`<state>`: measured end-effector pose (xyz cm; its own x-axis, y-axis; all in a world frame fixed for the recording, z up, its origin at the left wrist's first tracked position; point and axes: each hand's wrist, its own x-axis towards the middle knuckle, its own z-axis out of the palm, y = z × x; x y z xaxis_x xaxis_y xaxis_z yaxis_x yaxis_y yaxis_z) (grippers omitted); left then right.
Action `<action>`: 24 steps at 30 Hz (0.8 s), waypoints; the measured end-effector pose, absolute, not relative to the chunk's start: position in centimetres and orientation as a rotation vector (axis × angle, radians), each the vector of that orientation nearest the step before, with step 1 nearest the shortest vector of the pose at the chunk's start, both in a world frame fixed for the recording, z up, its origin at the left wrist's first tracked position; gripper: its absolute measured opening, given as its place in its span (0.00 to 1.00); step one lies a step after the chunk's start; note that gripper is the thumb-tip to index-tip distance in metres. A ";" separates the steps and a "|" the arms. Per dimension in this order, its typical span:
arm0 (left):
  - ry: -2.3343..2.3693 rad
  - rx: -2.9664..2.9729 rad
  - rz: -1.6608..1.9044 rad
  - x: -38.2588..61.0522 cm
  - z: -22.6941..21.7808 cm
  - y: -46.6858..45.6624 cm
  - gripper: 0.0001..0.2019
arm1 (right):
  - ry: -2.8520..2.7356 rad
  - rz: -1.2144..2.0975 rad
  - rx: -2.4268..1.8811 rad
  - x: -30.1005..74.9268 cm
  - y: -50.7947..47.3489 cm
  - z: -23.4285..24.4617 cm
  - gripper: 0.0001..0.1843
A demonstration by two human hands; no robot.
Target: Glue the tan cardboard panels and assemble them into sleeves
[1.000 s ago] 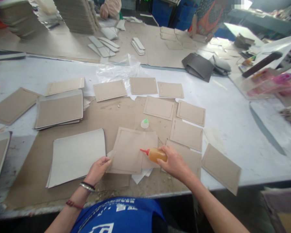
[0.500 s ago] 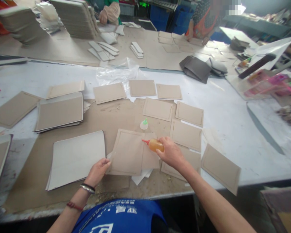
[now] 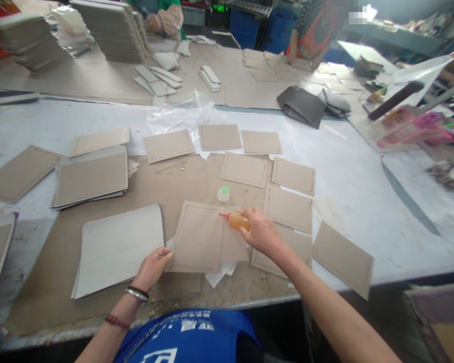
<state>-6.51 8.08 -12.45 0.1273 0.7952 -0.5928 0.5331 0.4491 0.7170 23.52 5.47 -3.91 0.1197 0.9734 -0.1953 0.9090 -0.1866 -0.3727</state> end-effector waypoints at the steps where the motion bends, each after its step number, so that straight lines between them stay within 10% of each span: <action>1: 1.539 1.209 0.282 -6.5 -12.4 8.1 0.15 | -1.903 0.596 -2.226 23.5 5.4 -3.9 0.17; 24: 1.514 1.184 0.315 -6.8 -13.1 7.9 0.14 | -1.927 0.795 -2.178 21.7 1.1 -2.3 0.13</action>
